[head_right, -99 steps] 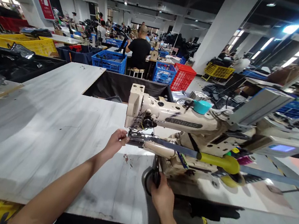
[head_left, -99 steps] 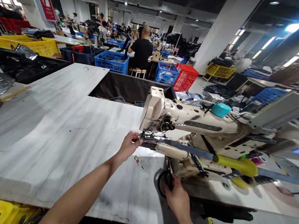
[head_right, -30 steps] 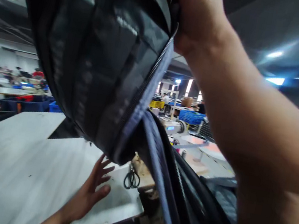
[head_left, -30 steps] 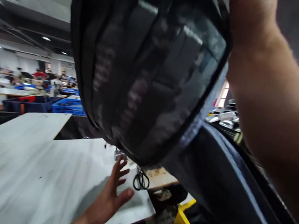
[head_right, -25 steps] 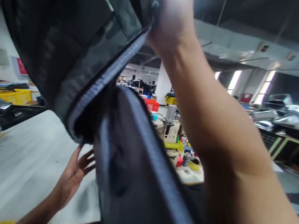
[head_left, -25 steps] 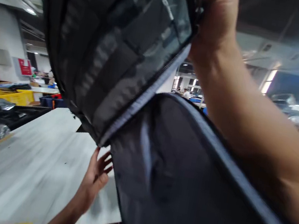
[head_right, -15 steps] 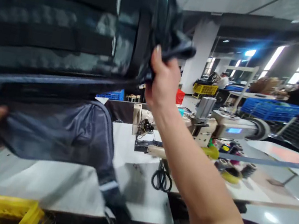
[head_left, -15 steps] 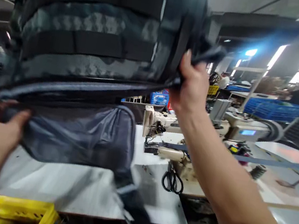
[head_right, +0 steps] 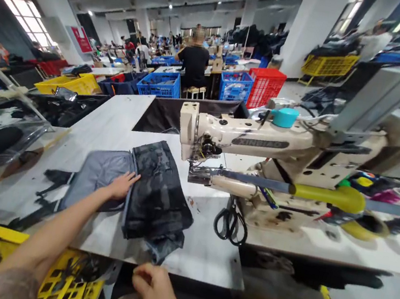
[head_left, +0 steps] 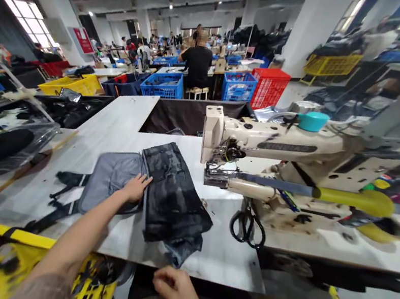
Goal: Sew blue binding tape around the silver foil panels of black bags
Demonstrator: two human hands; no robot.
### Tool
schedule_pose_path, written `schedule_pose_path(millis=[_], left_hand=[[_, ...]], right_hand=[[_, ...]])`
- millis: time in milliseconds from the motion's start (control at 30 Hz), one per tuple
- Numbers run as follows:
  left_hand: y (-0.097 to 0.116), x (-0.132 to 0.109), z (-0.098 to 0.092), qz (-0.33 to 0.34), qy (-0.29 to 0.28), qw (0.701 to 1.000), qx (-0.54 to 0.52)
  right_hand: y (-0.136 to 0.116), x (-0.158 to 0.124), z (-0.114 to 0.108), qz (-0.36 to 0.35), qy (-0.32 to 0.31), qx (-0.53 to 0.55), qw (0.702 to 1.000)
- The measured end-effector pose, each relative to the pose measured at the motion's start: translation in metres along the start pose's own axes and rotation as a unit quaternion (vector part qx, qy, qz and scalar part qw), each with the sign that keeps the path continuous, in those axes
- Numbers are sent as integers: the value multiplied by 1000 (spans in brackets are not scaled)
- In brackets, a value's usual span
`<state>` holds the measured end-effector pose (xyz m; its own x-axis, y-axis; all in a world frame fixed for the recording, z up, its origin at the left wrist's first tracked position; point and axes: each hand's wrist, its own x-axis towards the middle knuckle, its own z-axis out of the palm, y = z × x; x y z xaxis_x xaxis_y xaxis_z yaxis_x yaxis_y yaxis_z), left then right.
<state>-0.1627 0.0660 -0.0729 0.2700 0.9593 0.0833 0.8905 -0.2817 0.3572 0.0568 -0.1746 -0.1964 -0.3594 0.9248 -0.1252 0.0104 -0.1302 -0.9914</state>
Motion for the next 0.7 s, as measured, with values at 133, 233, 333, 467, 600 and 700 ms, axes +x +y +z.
schedule_pose_path(millis=[133, 233, 333, 467, 600, 700], left_hand=[[-47, 1, 22, -2, -105, 994, 23], [-56, 18, 4, 2, -108, 994, 34], [-21, 34, 4, 59, -81, 995, 27], [63, 39, 45, 224, -74, 971, -28], [112, 26, 86, 428, -145, 891, -42], [117, 8, 87, 481, -156, 863, 3]], right_hand=[[-5, -43, -77, 24, -103, -94, 990], [-3, -34, -119, 6, 149, -95, 984], [3, 0, -133, -68, 247, -158, 954], [-3, 26, -116, -150, 165, -218, 950], [-17, 1, -89, -257, 64, -292, 919], [-22, -25, -81, -326, 19, -312, 892]])
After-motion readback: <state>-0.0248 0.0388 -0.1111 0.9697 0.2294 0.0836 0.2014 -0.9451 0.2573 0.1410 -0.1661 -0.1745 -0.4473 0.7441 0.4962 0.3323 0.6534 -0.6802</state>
